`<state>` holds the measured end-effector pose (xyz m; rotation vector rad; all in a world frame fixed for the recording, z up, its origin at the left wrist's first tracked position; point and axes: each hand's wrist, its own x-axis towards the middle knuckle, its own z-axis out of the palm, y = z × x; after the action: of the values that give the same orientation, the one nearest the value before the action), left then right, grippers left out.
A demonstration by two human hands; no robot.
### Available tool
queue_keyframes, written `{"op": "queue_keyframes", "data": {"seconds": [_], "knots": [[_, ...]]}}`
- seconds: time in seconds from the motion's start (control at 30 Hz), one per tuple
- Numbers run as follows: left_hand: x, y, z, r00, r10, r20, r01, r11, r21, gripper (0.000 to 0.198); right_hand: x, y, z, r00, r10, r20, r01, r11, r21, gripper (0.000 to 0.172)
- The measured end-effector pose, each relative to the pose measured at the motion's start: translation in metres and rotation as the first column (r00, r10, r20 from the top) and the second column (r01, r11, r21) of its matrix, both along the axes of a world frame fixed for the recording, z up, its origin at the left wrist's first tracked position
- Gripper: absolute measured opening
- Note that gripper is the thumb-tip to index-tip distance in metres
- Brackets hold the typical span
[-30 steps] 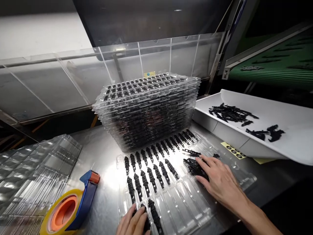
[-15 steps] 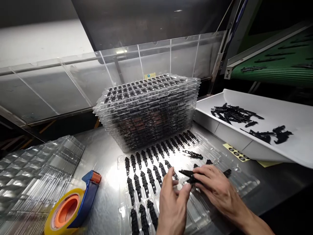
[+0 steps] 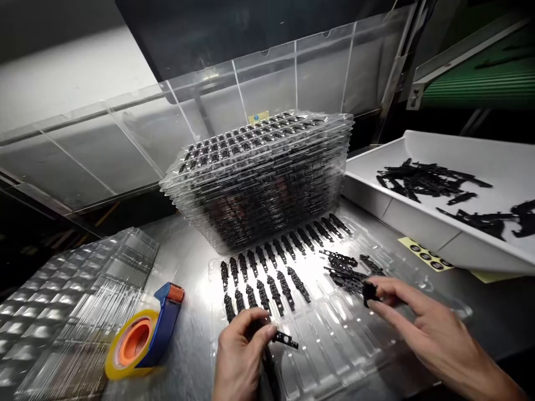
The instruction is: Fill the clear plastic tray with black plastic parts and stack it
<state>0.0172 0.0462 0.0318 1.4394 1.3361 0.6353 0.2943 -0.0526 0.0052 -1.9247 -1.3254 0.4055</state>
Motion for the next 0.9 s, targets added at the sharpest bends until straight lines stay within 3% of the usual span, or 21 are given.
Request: {"op": "queue_keyframes", "data": {"seconds": [0.07, 0.13, 0.23, 0.3, 0.4, 0.6, 0.73, 0.83, 0.9], "knots": [[-0.003, -0.001, -0.002, 0.980, -0.163, -0.110, 0.170, 0.984, 0.053, 0.019, -0.018, 0.001, 0.005, 0.965, 0.110, -0.238, -0.142, 0.982, -0.125, 0.032], [-0.003, -0.001, -0.003, 0.912, -0.336, -0.235, 0.352, 0.936, 0.030, 0.027, -0.043, 0.003, 0.008, 0.880, 0.240, -0.409, -0.338, 0.923, -0.185, 0.030], [-0.002, 0.000, -0.003, 0.834, -0.408, -0.371, 0.418, 0.907, -0.056, 0.046, -0.081, 0.008, 0.007, 0.844, 0.381, -0.377, -0.485, 0.842, -0.235, 0.021], [-0.001, 0.001, -0.002, 0.830, -0.379, -0.410, 0.392, 0.918, -0.055, 0.055, -0.098, 0.011, 0.002, 0.877, 0.416, -0.239, -0.473, 0.836, -0.278, 0.019], [0.004, 0.002, -0.001, 0.812, -0.361, -0.459, 0.414, 0.910, 0.016, 0.058, -0.111, 0.014, -0.011, 0.913, 0.408, 0.002, -0.389, 0.871, -0.299, 0.018], [0.010, -0.001, -0.007, 0.786, -0.300, -0.540, 0.447, 0.880, 0.161, 0.060, -0.121, 0.024, -0.024, 0.871, 0.372, 0.322, -0.305, 0.922, -0.240, 0.011], [0.000, -0.002, -0.017, 0.795, -0.339, -0.503, 0.478, 0.861, 0.176, 0.054, -0.132, 0.027, -0.023, 0.847, 0.372, 0.379, -0.323, 0.927, -0.189, 0.011], [-0.008, -0.004, -0.024, 0.745, -0.395, -0.537, 0.569, 0.796, 0.205, 0.061, -0.134, 0.024, -0.022, 0.846, 0.372, 0.382, -0.350, 0.928, -0.128, 0.012], [-0.011, -0.006, -0.029, 0.702, -0.352, -0.619, 0.605, 0.753, 0.258, 0.066, -0.124, 0.021, -0.021, 0.843, 0.401, 0.358, -0.398, 0.913, -0.085, 0.015]]}}
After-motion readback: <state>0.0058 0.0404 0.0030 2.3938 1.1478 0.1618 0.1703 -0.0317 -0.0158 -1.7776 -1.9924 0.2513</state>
